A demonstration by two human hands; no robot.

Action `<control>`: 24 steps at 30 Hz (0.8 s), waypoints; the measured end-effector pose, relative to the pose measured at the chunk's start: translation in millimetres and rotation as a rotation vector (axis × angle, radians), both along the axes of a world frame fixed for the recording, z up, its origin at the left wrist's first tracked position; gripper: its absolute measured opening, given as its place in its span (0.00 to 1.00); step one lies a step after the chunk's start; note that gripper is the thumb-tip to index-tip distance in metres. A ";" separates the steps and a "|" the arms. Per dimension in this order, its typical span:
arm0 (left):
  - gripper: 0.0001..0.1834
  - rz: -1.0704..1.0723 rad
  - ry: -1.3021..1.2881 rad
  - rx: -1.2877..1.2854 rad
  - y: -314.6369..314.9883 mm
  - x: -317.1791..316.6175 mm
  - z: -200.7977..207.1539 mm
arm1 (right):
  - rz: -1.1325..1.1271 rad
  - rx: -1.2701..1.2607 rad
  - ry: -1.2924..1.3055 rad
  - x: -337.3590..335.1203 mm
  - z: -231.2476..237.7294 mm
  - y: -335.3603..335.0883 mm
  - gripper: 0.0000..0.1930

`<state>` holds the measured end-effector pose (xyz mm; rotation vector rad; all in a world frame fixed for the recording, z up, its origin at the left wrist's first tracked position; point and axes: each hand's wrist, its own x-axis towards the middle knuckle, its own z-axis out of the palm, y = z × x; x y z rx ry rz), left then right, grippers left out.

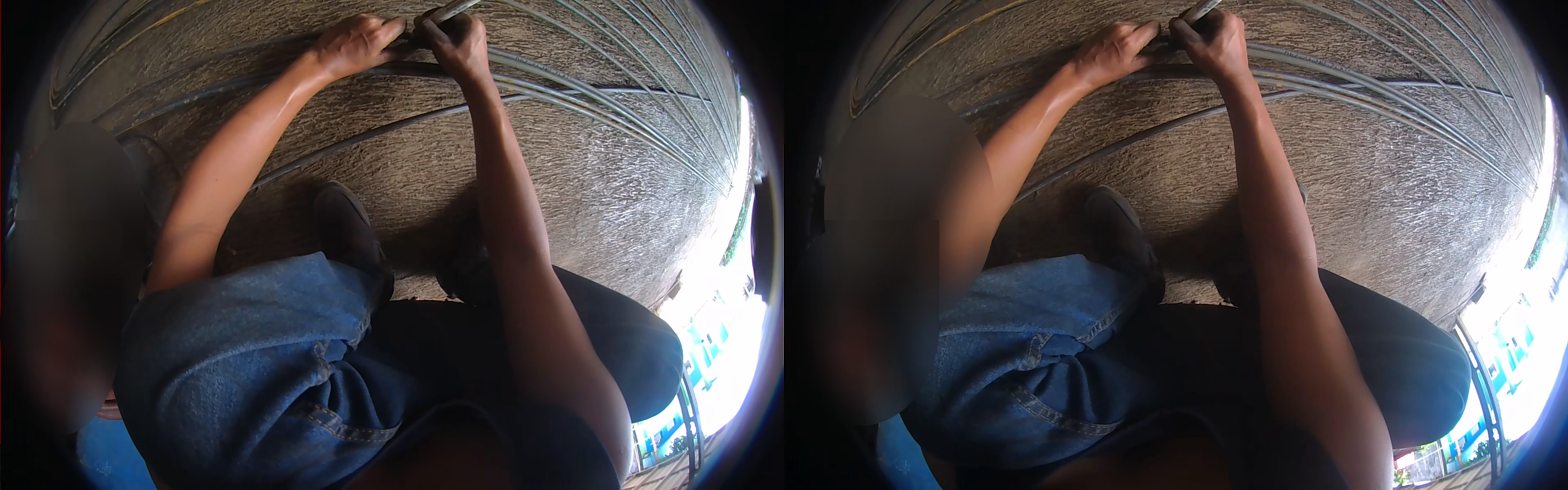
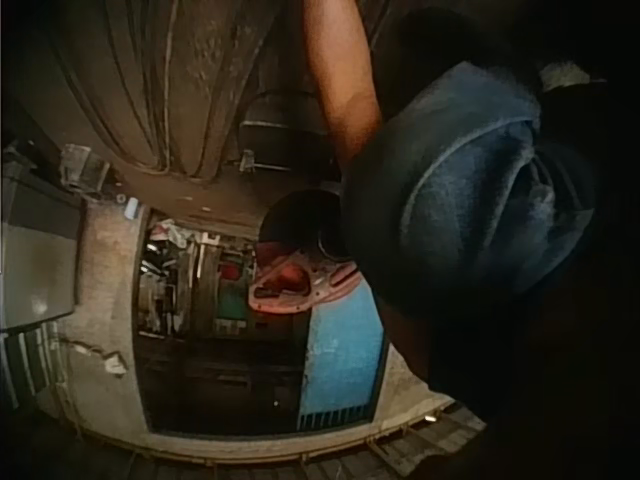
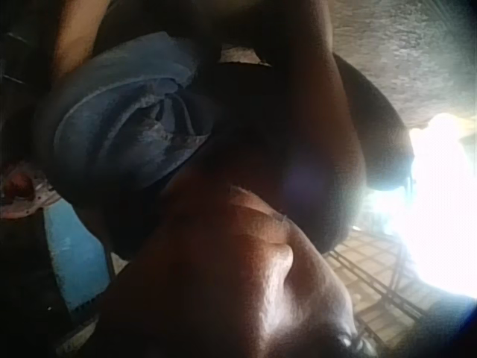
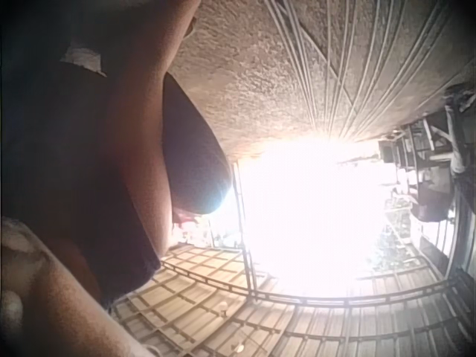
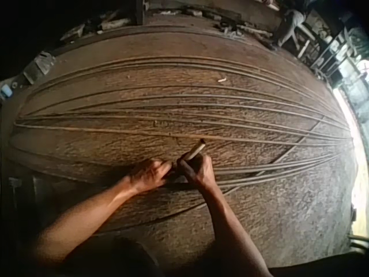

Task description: The recorder marks lengths on metal rods using a marker and moves them to organize the bundle.

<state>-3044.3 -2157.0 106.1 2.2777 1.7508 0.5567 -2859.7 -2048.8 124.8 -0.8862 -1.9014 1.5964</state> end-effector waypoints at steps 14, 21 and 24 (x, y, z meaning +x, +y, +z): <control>0.17 0.000 0.009 -0.015 0.8 -5.8 0.2 | -0.198 0.011 0.091 -10.6 -8.2 -0.1 0.12; 0.18 -0.032 -0.058 -0.027 14.6 7.2 7.2 | 0.442 0.481 -0.231 40.9 14.7 45.3 0.28; 0.20 -0.072 0.061 0.097 8.3 9.8 18.2 | 0.522 0.499 -0.298 42.1 28.4 48.5 0.28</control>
